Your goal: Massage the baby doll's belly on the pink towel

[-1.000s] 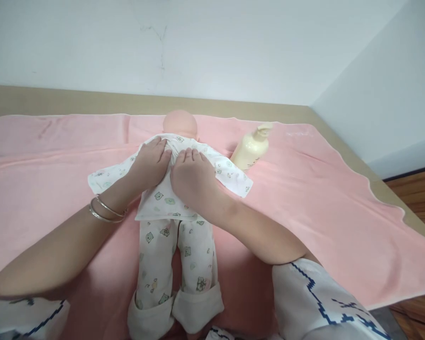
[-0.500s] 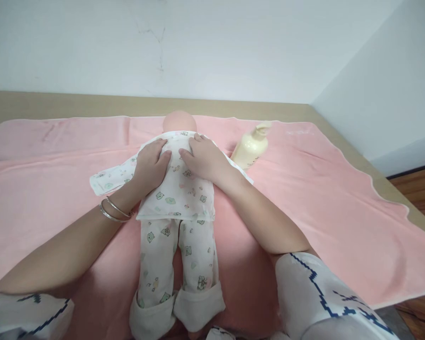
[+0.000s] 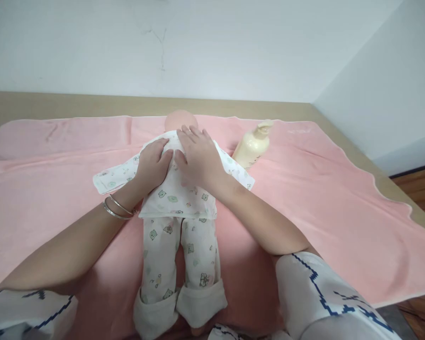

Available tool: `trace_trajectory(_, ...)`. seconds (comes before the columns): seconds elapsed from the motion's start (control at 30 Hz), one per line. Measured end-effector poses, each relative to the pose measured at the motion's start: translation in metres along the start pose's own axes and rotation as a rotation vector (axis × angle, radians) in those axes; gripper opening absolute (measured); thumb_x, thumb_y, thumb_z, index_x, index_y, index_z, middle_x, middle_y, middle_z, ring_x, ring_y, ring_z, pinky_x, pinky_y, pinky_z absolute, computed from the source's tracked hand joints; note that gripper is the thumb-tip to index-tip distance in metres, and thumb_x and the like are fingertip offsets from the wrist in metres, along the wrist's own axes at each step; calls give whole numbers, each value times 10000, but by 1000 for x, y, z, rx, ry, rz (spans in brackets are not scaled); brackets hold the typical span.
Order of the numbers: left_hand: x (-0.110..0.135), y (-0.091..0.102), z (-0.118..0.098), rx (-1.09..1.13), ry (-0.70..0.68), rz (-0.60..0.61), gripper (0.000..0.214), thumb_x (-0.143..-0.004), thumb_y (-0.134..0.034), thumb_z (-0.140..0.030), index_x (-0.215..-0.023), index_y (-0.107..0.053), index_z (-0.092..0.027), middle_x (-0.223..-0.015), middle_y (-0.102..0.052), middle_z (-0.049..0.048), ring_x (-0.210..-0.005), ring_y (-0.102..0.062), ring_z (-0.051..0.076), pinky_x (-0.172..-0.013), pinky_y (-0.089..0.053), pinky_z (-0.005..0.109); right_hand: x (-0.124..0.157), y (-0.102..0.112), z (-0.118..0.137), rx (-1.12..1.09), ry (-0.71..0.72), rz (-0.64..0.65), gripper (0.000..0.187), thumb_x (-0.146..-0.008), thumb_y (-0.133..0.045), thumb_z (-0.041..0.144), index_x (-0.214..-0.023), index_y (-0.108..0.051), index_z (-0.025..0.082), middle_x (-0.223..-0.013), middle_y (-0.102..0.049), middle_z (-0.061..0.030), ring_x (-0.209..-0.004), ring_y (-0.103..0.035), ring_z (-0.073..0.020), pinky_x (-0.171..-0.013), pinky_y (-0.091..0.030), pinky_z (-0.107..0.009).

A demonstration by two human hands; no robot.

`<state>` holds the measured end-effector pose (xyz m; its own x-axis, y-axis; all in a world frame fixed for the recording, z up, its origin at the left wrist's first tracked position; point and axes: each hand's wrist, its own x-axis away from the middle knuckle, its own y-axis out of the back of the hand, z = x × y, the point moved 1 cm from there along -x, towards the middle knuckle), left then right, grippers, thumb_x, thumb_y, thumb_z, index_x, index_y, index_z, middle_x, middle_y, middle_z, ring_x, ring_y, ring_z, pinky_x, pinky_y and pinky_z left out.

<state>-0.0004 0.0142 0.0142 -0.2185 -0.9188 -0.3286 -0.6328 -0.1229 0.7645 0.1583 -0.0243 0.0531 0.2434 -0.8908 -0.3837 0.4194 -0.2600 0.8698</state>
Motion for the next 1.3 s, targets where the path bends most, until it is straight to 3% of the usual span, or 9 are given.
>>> trace_trajectory(0.1, 0, 1, -2, 6, 6, 2, 547, -957, -370, -385, -1375, -600, -117, -1439, -630, 152, -1368, -554, 330, -1218, -392, 510, 1, 5, 0, -11, 17, -53, 563, -961, -440, 252, -1511, -483, 140, -1625, -447, -125, -1555, -349, -285, -1308, -248, -543)
trace_trajectory(0.27, 0, 3, -3, 18, 69, 5, 491, -940, -414, -397, -1297, -618, -128, -1342, -667, 173, -1315, -579, 365, -1156, -438, 527, 4, -16, 6, -10, 14, 33, 504, -964, -411, 204, -1414, -586, 56, -1581, -497, -171, -1535, -383, -319, -1290, -282, -547)
trace_trajectory(0.5, 0, 5, -6, -7, 2, -8, 274, -967, -386, -364, -984, -617, -217, -1031, -703, 117, -1046, -648, 304, -1027, -506, 481, 5, 3, 10, -58, 64, -48, 450, -977, -408, 201, -1355, -651, 221, -1589, -508, -55, -1540, -383, -264, -1292, -274, -566)
trace_trajectory(0.57, 0, 4, -5, -17, -2, 1, 288, -970, -375, -362, -1004, -619, -213, -1069, -702, 129, -1080, -643, 313, -1054, -494, 492, 7, -1, 12, -59, 58, -36, 450, -980, -406, 205, -1355, -653, 189, -1585, -510, -81, -1538, -387, -271, -1290, -284, -555)
trace_trajectory(0.7, -1, 1, -1, -20, 17, 19, 464, -972, -338, -386, -1259, -601, -133, -1368, -638, 181, -1323, -557, 340, -1199, -398, 515, 9, -18, 13, -52, 20, 27, 494, -968, -408, 207, -1402, -611, 89, -1582, -500, -150, -1537, -386, -294, -1300, -273, -535)
trace_trajectory(0.8, -2, 0, 1, -1, 19, 25, 540, -973, -339, -402, -1348, -568, -89, -1493, -552, 202, -1428, -478, 339, -1254, -339, 496, 8, -13, 14, -64, 38, 22, 503, -945, -429, 193, -1406, -605, 99, -1591, -489, -150, -1538, -383, -289, -1291, -293, -531)
trace_trajectory(0.93, -2, 0, 0, 23, 20, -2, 444, -967, -378, -394, -1247, -622, -151, -1377, -627, 171, -1381, -520, 334, -1223, -378, 492, 8, -1, 16, -66, 50, -44, 528, -948, -417, 188, -1452, -558, 121, -1620, -453, -129, -1535, -390, -263, -1291, -294, -516)
trace_trajectory(1.17, -2, 4, -5, 5, 29, 2, 421, -963, -359, -389, -1199, -612, -149, -1281, -651, 183, -1310, -554, 344, -1183, -405, 508, 14, -26, 18, -22, 7, 10, 523, -968, -399, 211, -1433, -578, 54, -1582, -500, -146, -1538, -379, -305, -1309, -245, -530)
trace_trajectory(1.3, -3, 6, -4, 29, 26, 10, 392, -967, -334, -401, -1129, -612, -177, -1259, -641, 175, -1272, -569, 324, -1172, -430, 512, 7, -13, 17, -40, 45, 5, 511, -948, -420, 204, -1401, -610, 62, -1544, -545, -152, -1493, -450, -295, -1287, -315, -508)
